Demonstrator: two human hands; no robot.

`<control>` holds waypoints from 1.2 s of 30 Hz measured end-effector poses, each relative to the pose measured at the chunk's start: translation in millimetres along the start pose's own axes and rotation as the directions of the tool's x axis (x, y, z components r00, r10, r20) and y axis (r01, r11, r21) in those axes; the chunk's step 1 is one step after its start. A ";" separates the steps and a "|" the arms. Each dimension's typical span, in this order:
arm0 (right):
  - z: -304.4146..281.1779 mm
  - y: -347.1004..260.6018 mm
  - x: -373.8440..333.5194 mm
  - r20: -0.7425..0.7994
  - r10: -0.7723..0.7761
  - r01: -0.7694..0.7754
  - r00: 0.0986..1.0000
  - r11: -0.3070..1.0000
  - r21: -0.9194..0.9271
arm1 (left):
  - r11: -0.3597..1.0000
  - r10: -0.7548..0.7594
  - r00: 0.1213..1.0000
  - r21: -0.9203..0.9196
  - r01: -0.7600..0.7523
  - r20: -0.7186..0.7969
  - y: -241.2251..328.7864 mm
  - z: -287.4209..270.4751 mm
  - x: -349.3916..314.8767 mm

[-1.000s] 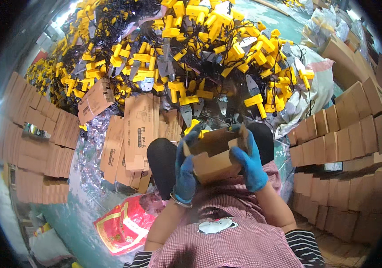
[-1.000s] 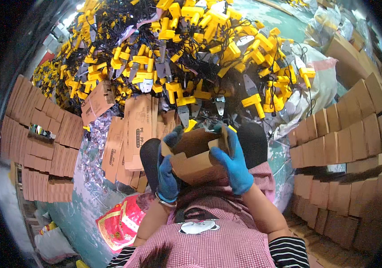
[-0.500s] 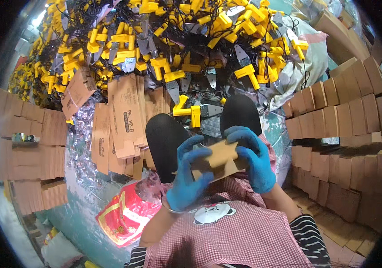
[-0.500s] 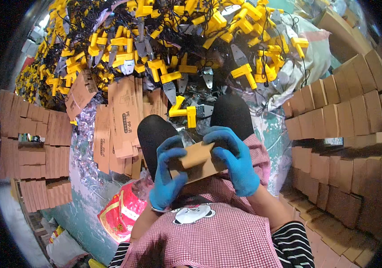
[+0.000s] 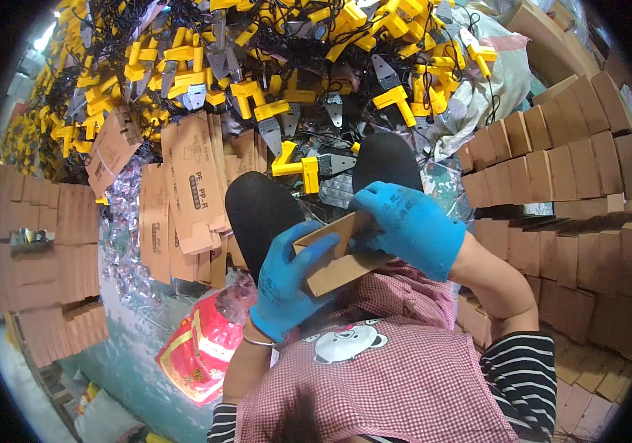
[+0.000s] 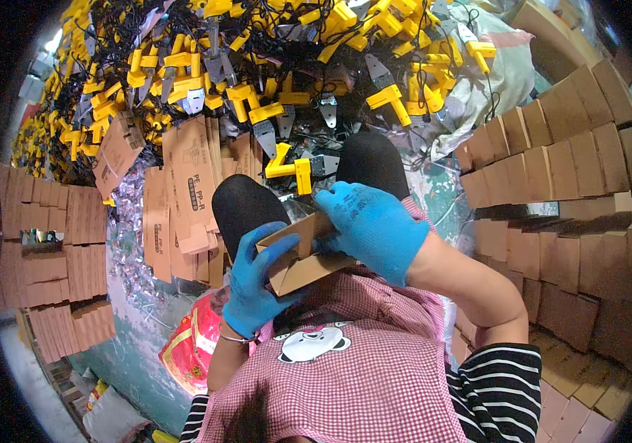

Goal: The person packages yellow mechanical components with attached power cables by hand, placing them into cardboard boxes.

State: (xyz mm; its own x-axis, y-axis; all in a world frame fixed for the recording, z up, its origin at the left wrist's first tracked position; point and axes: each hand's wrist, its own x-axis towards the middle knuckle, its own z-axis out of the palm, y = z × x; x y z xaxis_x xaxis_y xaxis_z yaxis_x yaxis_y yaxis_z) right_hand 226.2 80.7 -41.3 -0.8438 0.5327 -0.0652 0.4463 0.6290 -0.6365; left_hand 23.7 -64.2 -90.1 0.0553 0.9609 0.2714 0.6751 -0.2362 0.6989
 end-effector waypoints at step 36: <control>193.5 463.1 175.4 0.163 0.761 -0.777 0.628 0.622 0.093 | 0.574 -0.522 0.841 0.789 0.220 0.146 17.3 -54.2 9.5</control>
State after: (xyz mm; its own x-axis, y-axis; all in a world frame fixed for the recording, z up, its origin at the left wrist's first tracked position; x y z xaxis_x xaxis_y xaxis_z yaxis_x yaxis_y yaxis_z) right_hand 227.2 355.9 -496.2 -0.2395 0.7206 -0.6507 0.9058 -0.0755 -0.4169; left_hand -3.9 -66.9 -39.6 -0.1985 0.9520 -0.2330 0.9800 0.1895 -0.0607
